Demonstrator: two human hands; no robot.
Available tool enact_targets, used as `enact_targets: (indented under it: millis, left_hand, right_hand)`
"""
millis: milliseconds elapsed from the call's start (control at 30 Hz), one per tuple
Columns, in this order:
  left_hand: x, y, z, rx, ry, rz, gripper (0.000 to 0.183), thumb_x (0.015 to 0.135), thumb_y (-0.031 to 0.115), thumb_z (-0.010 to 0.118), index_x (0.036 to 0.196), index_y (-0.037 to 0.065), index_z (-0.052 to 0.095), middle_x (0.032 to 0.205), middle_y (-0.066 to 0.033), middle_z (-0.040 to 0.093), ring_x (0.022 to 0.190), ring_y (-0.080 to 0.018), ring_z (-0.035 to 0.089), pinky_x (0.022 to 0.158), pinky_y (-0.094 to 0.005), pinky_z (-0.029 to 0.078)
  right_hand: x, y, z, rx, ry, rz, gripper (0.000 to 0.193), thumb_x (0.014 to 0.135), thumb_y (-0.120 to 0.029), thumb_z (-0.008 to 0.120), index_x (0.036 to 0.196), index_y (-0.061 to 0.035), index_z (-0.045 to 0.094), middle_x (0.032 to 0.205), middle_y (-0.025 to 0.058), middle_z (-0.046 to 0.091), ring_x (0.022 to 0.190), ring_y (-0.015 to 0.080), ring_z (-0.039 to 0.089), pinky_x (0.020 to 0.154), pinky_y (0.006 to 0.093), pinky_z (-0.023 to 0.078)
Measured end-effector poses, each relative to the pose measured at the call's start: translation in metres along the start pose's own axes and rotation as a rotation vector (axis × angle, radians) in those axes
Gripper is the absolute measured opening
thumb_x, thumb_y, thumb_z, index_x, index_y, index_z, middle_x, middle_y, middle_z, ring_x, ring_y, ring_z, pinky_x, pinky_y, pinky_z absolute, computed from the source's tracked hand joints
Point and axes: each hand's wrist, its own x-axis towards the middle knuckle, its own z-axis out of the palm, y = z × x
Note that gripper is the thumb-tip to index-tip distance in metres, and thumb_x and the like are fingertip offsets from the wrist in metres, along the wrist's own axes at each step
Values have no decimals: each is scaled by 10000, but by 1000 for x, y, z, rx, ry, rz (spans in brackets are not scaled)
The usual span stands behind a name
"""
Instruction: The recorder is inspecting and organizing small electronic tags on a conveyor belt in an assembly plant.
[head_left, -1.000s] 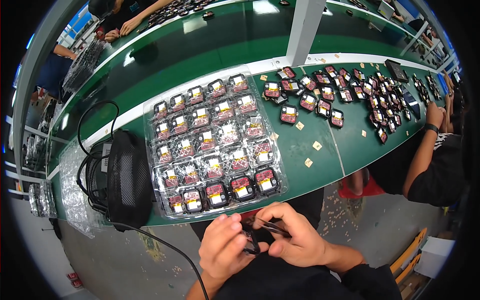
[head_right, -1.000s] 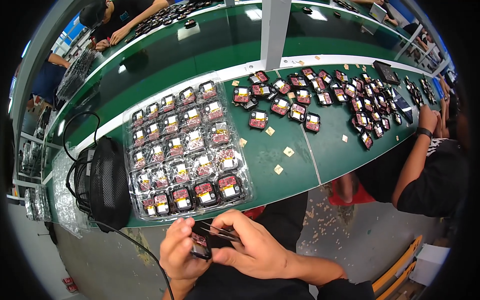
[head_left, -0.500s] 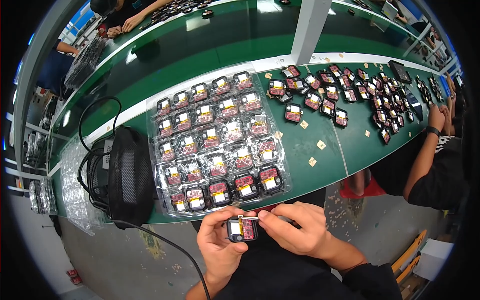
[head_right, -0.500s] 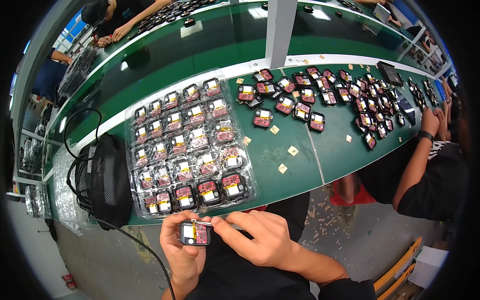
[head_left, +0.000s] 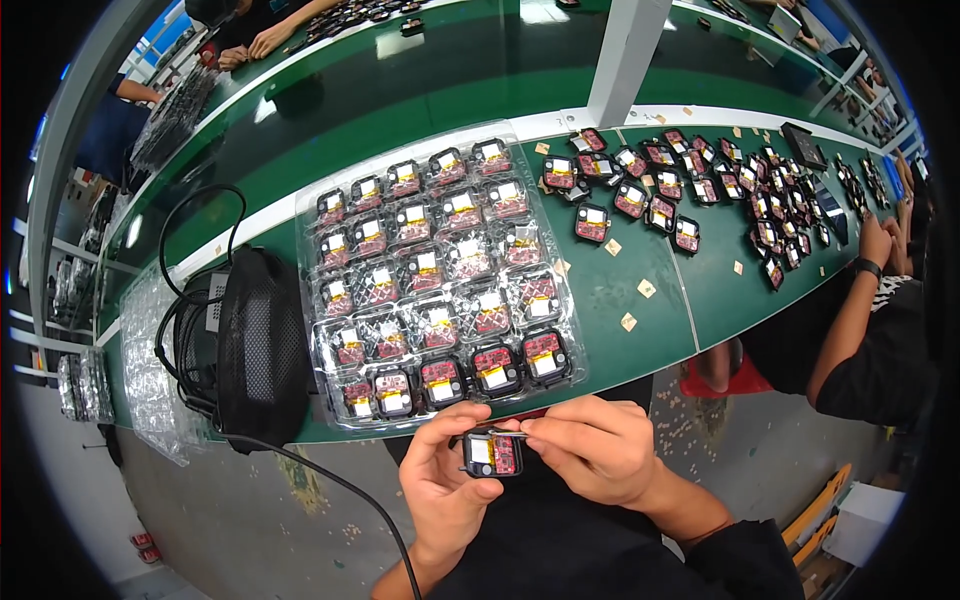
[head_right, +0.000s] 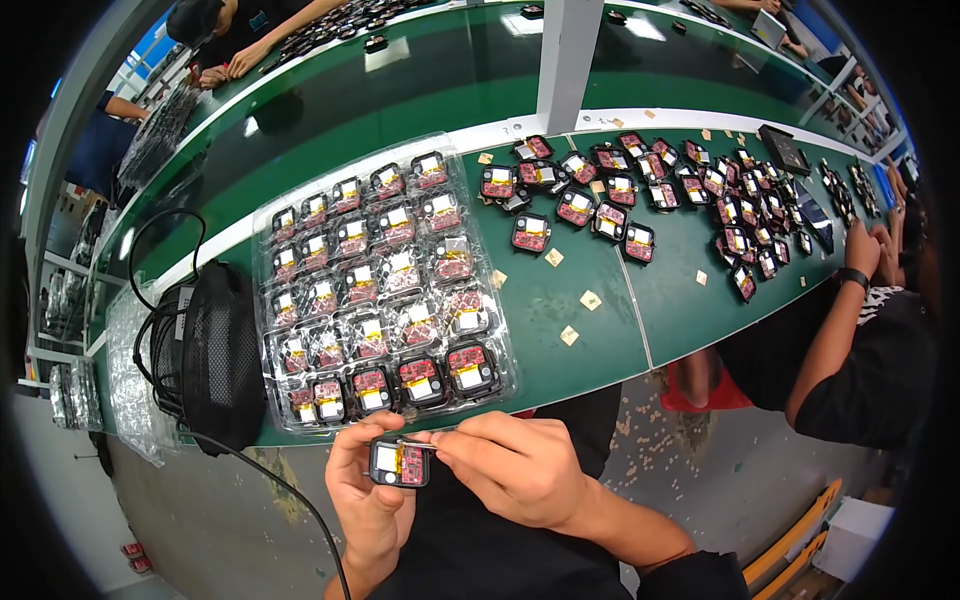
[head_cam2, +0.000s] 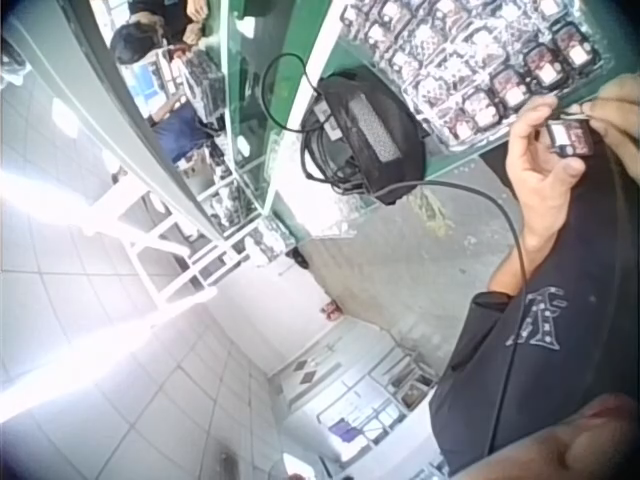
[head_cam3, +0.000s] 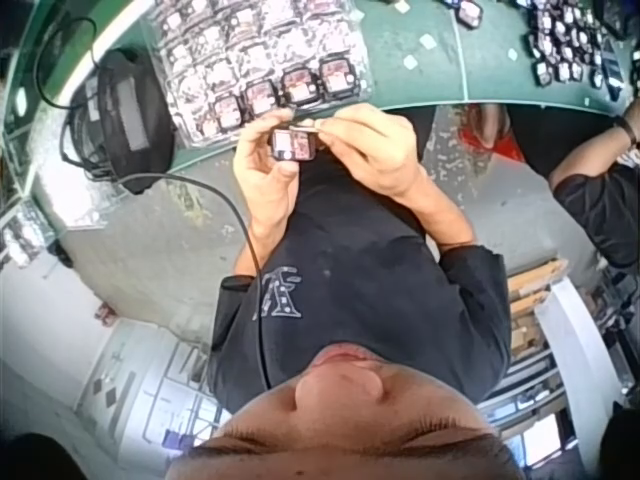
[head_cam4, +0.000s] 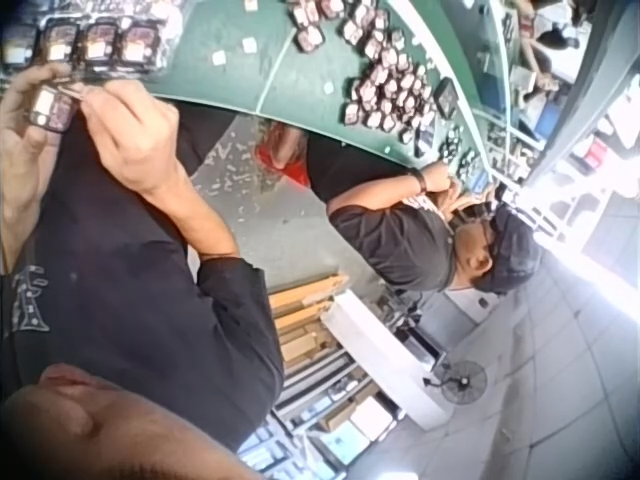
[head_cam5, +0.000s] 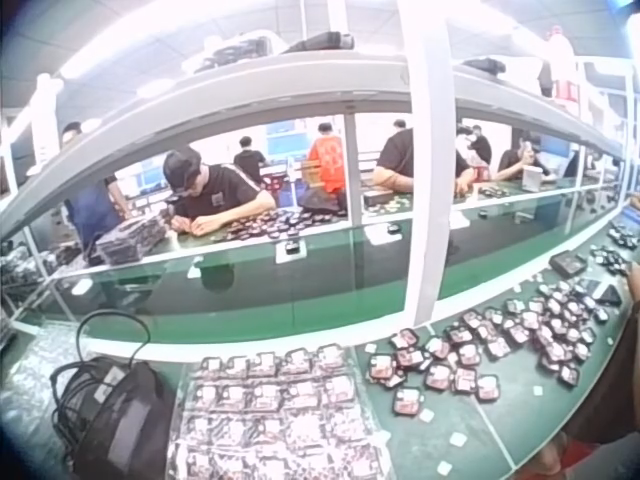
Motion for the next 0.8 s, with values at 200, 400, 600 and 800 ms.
enact_targets:
  millis: [200,400,600,800]
  left_hand:
    - [-1,-1,-3,41,-2,6,736,759,320,939,1302,3,556,1339,-183,566,1171,-300,663,1021,-420,572]
    - [-1,-2,-4,-13,-16,-27,725,758,317,937,1307,18,570,1356,-186,563,1180,-293,657,1032,-416,565]
    - [-4,-5,-5,12,-30,8,679,769,291,928,1291,34,580,1376,-194,561,1196,-286,650,1043,-414,557]
    - [-5,-3,-8,-58,-62,6,591,795,115,907,1289,27,596,1358,-209,594,1234,-319,643,1085,-434,511]
  right_hand:
    - [-3,1,1,-42,-2,-16,227,763,1,836,978,-26,769,881,74,732,672,188,715,545,282,549]
    - [-3,0,0,-13,3,-4,224,764,5,833,975,-23,764,880,74,732,678,185,712,536,280,541]
    - [-6,-1,3,-30,18,-10,240,756,6,829,984,-26,761,877,75,728,674,186,706,537,287,539]
    - [-9,-1,3,-296,-3,-165,251,752,-65,824,995,-46,763,858,45,710,638,179,687,529,294,513]
